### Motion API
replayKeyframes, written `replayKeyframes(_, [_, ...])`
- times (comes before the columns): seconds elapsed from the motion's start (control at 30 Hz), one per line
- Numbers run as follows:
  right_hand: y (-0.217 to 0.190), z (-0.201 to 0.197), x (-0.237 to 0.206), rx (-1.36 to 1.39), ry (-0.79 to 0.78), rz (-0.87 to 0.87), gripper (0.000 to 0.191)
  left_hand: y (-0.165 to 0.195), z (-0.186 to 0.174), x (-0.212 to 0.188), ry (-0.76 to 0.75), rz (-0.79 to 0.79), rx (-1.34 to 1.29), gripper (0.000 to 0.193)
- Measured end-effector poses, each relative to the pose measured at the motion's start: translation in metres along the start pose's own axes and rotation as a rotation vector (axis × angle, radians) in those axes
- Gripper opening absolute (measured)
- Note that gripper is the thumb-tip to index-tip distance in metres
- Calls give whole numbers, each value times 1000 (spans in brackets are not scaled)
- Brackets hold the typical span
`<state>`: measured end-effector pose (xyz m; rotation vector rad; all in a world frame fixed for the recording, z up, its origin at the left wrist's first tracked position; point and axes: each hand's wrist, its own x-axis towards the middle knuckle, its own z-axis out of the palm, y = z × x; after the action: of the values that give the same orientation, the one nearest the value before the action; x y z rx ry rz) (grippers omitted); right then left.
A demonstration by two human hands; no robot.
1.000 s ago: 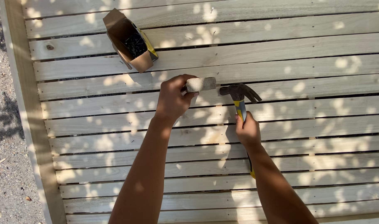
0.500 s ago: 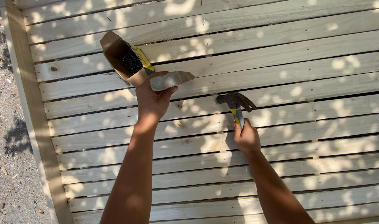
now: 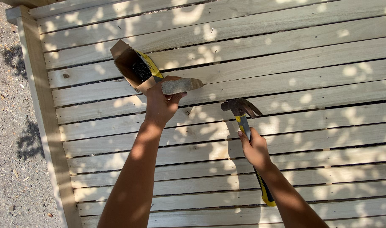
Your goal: The person hammers nails into the slats of an outdoor wooden deck frame using a claw hammer, holding a concrete block in the other hand. They take nails from an open cardboard box and drive them into the boards across the structure.
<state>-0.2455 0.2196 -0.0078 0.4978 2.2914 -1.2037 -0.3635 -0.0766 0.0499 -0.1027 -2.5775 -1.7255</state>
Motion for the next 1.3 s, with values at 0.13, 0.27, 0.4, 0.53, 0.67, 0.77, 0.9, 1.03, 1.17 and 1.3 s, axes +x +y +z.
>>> replayKeyframes(0.13, [-62,-36,-39,490,55,-379,25,-4,8,7,-34,-13,-7,34])
replayKeyframes(0.27, [-123,-67,-62,485,118,-797,24,-1,18,9,-18,-48,16,34])
replayKeyframes(0.4, [-168,-70,-63,-208,57,-466,26,0,28,12,21,-31,55,34])
replayKeyframes(0.53, [-179,-78,-83,128,131,-549,21,-8,32,12,14,-17,44,36])
replayKeyframes(0.67, [-168,-69,-71,125,230,-640,26,-17,35,9,-4,-48,115,36])
replayKeyframes(0.77, [-145,-59,-39,-72,112,-473,25,-19,36,6,5,-29,61,35])
replayKeyframes(0.9, [-92,-63,-28,270,237,-289,26,-20,38,4,14,-67,-5,36])
replayKeyframes(1.03, [-53,-51,-28,549,230,-57,31,-22,37,3,-9,-74,-52,32])
replayKeyframes(1.17, [-41,-33,-38,546,173,100,29,-22,35,3,1,-89,-11,34])
replayKeyframes(1.3, [-51,-24,-44,334,166,-117,28,-15,33,3,-6,-114,48,32])
